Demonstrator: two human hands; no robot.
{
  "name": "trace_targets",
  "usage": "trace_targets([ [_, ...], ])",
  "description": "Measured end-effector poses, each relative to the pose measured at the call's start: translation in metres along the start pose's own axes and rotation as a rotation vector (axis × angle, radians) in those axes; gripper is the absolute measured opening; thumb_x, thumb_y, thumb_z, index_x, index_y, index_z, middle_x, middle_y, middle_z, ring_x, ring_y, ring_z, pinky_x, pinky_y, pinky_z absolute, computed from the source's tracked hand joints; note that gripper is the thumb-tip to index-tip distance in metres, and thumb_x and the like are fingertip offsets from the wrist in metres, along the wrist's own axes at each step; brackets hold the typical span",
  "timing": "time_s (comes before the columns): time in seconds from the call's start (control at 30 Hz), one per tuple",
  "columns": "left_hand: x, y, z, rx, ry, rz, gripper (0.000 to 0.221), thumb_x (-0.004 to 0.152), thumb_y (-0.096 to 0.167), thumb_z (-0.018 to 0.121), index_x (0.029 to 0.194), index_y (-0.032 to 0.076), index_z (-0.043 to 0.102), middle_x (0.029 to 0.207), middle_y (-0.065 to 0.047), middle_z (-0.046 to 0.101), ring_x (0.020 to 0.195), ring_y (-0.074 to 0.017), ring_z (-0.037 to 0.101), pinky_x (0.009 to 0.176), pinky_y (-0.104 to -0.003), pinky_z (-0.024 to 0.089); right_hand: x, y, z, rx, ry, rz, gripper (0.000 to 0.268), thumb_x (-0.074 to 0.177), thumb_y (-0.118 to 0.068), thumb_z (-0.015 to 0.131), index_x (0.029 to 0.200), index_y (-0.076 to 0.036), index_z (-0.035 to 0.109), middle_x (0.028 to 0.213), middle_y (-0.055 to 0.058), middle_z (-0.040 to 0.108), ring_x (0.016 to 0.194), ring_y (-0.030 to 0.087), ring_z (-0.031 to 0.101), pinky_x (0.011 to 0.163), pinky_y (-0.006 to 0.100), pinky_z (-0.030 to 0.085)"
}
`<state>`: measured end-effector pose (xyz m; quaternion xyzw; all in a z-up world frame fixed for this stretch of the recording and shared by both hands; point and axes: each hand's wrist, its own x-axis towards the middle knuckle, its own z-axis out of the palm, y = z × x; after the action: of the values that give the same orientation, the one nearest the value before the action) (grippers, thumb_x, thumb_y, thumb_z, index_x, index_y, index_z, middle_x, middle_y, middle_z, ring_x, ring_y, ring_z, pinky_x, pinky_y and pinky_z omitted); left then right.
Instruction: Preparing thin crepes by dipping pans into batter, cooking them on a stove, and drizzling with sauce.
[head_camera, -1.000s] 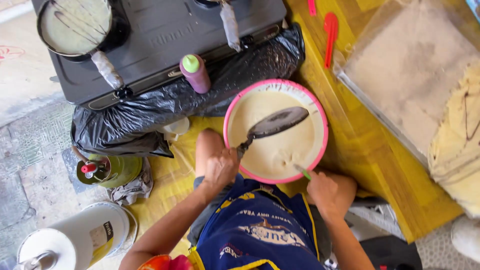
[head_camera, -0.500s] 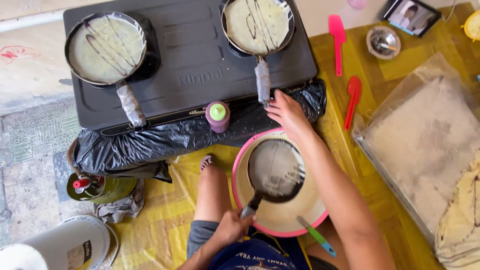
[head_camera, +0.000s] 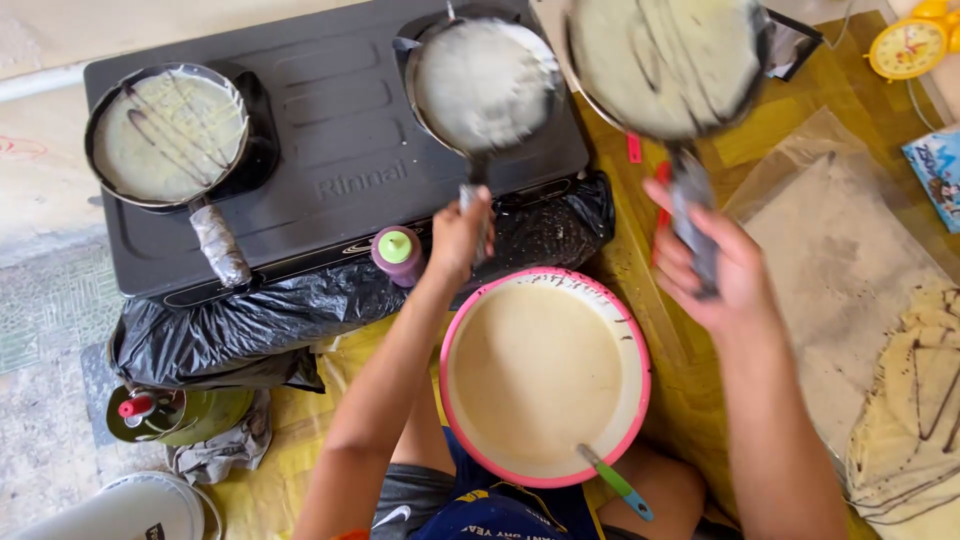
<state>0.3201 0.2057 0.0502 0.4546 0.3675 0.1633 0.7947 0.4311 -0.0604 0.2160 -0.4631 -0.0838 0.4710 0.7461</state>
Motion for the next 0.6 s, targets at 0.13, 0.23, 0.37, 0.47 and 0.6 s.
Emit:
trace_targets([
  [0.13,0.071,-0.009,0.002,-0.127,0.078,0.031,0.038,0.089,0.039,0.072,0.078,0.005,0.058,0.057,-0.009,0.055,0.036,-0.0173,0.045,0.032,-0.031,0.038,-0.115,0.036,-0.083,-0.059,0.111,-0.072,0.072,0.094,-0.025,0.051,0.16,-0.002,0.035,0.063,-0.005,0.048,0.04,0.004,0.039,0.038,0.023,0.027],
  [0.23,0.083,-0.009,-0.006,-0.013,0.094,-0.024,0.042,0.088,0.046,0.072,0.079,0.006,0.063,0.056,-0.01,0.059,0.036,-0.0184,0.05,0.032,-0.031,0.037,-0.19,0.084,-0.123,0.093,0.283,-0.02,0.066,0.09,-0.023,0.057,0.153,-0.005,0.046,0.063,0.0,0.042,0.039,0.007,0.035,0.036,0.021,0.025],
  [0.37,0.063,0.016,-0.018,0.078,0.002,-0.068,0.047,0.086,0.055,0.067,0.095,0.009,0.067,0.073,-0.007,0.064,0.047,-0.0155,0.056,0.038,-0.027,0.042,-0.264,0.146,-0.14,0.365,0.322,-0.075,0.065,0.092,-0.017,0.055,0.153,0.0,0.042,0.063,0.002,0.041,0.038,0.009,0.034,0.04,0.026,0.027],
  [0.47,0.042,0.03,-0.017,-0.019,-0.035,-0.166,0.062,0.071,0.066,0.065,0.102,0.013,0.067,0.088,-0.006,0.069,0.07,-0.0227,0.065,0.061,-0.034,0.053,-0.313,0.174,-0.15,0.438,0.431,-0.15,0.07,0.091,-0.02,0.058,0.155,0.0,0.039,0.075,0.004,0.045,0.049,0.01,0.04,0.048,0.028,0.031],
  [0.6,-0.019,-0.01,-0.029,-0.36,-0.315,-0.282,0.073,0.062,0.084,0.059,0.077,0.012,0.056,0.076,-0.007,0.052,0.085,-0.0257,0.052,0.085,-0.041,0.043,-0.358,0.153,-0.175,0.362,0.69,-0.296,0.071,0.082,-0.008,0.069,0.149,0.001,0.047,0.092,0.003,0.063,0.052,0.003,0.043,0.04,0.014,0.029],
])
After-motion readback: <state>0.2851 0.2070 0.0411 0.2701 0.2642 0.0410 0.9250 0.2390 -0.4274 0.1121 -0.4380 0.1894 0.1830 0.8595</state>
